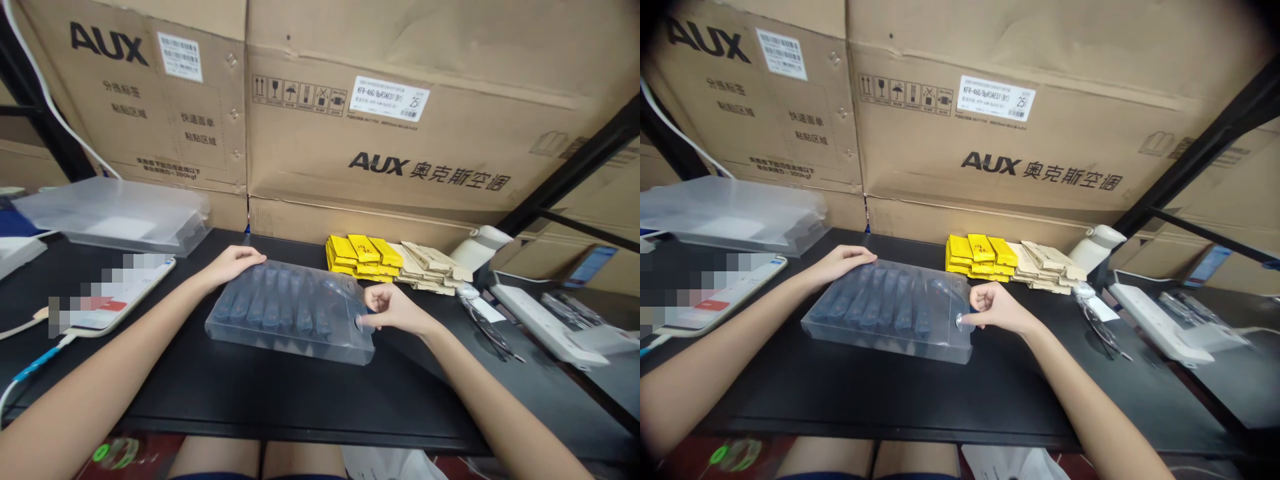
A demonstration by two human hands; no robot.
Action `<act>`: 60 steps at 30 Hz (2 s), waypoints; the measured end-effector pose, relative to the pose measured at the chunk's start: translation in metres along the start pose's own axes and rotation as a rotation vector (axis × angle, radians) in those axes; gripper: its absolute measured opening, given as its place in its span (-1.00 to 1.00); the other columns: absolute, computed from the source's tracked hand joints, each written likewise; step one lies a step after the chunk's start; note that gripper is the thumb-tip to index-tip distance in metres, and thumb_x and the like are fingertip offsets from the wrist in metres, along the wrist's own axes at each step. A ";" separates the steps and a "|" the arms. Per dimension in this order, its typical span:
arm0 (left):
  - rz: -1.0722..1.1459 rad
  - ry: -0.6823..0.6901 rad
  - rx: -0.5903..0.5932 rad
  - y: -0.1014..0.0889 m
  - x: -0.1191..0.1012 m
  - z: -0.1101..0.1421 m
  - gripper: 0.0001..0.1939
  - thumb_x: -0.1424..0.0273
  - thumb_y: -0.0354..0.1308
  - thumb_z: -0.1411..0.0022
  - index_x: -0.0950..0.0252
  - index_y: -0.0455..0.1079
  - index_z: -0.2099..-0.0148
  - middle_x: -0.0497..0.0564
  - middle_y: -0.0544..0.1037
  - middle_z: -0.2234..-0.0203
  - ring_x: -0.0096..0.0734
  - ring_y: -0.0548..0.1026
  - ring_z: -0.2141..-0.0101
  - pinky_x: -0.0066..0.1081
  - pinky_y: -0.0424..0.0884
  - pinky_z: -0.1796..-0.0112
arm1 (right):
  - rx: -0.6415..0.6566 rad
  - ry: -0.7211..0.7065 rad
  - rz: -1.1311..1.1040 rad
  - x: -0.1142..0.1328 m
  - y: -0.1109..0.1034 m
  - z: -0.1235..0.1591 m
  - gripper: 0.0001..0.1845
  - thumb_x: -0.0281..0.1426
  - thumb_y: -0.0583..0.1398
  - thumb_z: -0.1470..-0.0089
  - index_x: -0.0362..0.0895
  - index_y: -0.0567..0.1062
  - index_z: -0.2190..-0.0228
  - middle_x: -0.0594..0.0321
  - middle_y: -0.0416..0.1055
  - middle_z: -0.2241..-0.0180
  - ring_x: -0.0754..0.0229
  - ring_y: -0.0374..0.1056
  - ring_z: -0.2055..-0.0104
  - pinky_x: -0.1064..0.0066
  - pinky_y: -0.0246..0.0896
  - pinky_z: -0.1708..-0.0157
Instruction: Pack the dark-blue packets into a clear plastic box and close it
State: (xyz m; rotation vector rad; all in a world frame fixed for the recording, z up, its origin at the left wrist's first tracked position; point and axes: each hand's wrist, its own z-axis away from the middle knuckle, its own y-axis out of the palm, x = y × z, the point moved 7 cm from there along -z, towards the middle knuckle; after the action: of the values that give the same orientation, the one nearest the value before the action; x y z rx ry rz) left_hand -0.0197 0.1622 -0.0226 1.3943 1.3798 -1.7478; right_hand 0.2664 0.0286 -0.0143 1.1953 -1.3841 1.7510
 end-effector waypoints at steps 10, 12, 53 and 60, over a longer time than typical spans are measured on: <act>-0.006 0.001 -0.069 -0.008 0.001 0.000 -0.66 0.07 0.23 0.02 0.26 0.53 0.40 -0.05 0.57 0.47 -0.32 0.48 0.38 -0.41 0.31 0.29 | -0.099 0.076 -0.088 -0.016 0.009 -0.008 -0.58 -0.21 0.45 0.33 -0.16 0.36 0.60 0.44 0.27 0.70 0.33 0.31 0.65 0.52 0.23 0.61; -0.012 -0.007 -0.075 -0.007 0.000 0.001 -0.67 0.08 0.22 0.03 0.25 0.53 0.41 -0.06 0.57 0.47 -0.31 0.48 0.37 -0.41 0.31 0.28 | -0.042 0.103 -0.068 -0.017 0.015 -0.007 -0.62 -0.20 0.43 0.30 -0.18 0.45 0.54 0.38 0.36 0.66 0.29 0.36 0.61 0.49 0.28 0.57; 0.001 0.055 -0.107 -0.003 0.002 -0.002 -0.64 0.07 0.15 -0.04 0.29 0.49 0.40 -0.02 0.57 0.41 -0.22 0.48 0.26 -0.35 0.29 0.16 | -0.245 -0.258 0.241 -0.003 0.023 -0.010 -0.48 -0.22 0.20 -0.12 -0.12 0.37 -0.08 0.08 0.35 -0.12 -0.10 0.24 -0.17 0.02 0.07 -0.19; 0.167 -0.057 -0.147 0.000 0.007 0.002 -0.66 0.15 0.25 0.04 0.24 0.48 0.25 0.00 0.59 0.31 -0.20 0.49 0.20 -0.34 0.32 0.16 | -0.247 -0.243 0.085 -0.004 0.034 -0.001 -0.50 -0.22 0.21 -0.12 -0.06 0.37 -0.08 0.10 0.36 -0.11 -0.06 0.24 -0.18 0.08 0.10 -0.20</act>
State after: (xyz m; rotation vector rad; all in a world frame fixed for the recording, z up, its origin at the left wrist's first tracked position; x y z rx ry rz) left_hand -0.0230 0.1622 -0.0285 1.3284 1.2949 -1.5359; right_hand 0.2383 0.0206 -0.0322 1.2570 -1.7598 1.4726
